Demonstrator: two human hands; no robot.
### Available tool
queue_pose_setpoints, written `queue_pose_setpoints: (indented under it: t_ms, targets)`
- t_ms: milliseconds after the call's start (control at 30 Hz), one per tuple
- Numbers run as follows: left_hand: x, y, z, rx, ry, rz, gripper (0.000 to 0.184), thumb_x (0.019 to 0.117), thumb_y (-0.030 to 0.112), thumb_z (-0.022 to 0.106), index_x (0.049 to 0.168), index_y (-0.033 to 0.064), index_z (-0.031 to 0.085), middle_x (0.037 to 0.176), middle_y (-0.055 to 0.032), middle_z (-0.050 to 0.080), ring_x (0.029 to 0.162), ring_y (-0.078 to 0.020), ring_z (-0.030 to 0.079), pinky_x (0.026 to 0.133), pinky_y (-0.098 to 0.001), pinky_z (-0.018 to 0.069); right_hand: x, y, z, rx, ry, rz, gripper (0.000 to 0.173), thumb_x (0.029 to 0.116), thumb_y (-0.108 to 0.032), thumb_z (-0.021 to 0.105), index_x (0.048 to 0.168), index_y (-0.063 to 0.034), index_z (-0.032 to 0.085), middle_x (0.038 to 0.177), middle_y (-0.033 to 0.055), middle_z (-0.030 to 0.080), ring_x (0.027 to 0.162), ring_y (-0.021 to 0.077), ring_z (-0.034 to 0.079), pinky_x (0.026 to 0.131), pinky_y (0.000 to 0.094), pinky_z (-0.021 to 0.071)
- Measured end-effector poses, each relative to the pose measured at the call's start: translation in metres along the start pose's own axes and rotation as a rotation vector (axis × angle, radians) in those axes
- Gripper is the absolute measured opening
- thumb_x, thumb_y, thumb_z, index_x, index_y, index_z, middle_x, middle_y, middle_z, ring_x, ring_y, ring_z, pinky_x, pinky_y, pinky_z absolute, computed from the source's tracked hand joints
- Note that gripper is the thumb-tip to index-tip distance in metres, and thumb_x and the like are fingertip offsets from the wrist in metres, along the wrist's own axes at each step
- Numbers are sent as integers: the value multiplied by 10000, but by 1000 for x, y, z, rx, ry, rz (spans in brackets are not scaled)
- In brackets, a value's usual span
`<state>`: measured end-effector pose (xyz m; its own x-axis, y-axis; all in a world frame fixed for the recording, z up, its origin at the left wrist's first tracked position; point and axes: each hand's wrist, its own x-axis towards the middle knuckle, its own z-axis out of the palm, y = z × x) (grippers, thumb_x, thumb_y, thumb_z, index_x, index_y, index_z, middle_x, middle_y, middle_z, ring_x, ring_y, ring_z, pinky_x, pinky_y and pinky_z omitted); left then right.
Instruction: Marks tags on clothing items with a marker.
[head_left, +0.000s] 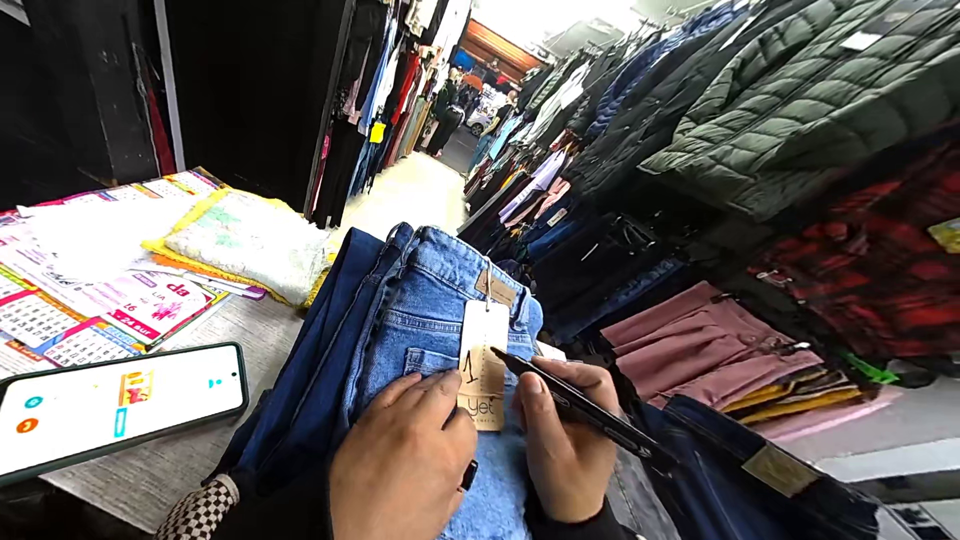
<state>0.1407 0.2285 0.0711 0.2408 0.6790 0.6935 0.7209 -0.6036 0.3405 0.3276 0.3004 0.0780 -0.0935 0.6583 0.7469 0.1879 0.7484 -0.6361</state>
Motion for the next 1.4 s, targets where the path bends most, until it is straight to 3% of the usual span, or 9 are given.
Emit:
queue_pose_setpoints:
  t_ms: [200,633,867,1033,1167,1300,1400]
  targets:
    - [0,0,-1,2,-27,2,191,905,195,662,988,62,771,1272,-176,701,1180,-290,694,1001,-455,546,1,2,1,-50,-14,42,232,928,-109,689,1102,14,596,886,47,672,622,101,632,563,238,570]
    - [0,-1,-1,5,-27,9,206,913,208,654,999,64,773,1264,-170,705,1184,-284,692,1003,-437,546,-1,2,-2,-88,14,-6,80,877,-66,656,917,-75,587,740,-40,637,537,31,568,486,192,499]
    - [-1,0,-2,4,-34,6,210,911,203,655,1012,61,772,1266,-172,703,1189,-285,689,1008,-440,542,-2,3,0,-79,-23,-16,120,919,-88,666,997,-30,595,811,-2,659,587,59,601,542,212,541]
    - [-1,-1,-1,-8,-32,0,194,900,190,661,1002,67,773,1260,-168,705,1181,-280,692,1001,-443,546,-4,2,0,-40,-16,-31,105,898,-99,685,965,-77,607,807,-32,664,580,31,590,526,195,526]
    - [0,-4,-3,-62,-62,6,212,925,203,660,1042,56,759,1293,-156,684,1216,-266,668,1035,-436,527,-8,-9,-9,118,22,-25,135,916,-217,728,1006,-196,630,809,-74,666,563,7,569,490,172,486]
    - [2,-8,-4,-99,-29,8,252,970,247,630,1063,46,750,1244,-111,714,1190,-209,680,1056,-420,518,-19,-56,-3,152,-54,-34,157,861,-321,790,939,-242,680,772,-94,701,612,4,657,545,163,555]
    - [4,-8,-8,-98,-46,30,234,940,224,669,1063,42,750,1211,-102,728,1176,-206,686,1071,-441,504,-30,-60,7,44,-204,-94,133,915,-294,751,987,-225,663,858,-115,717,702,-26,667,624,137,565]
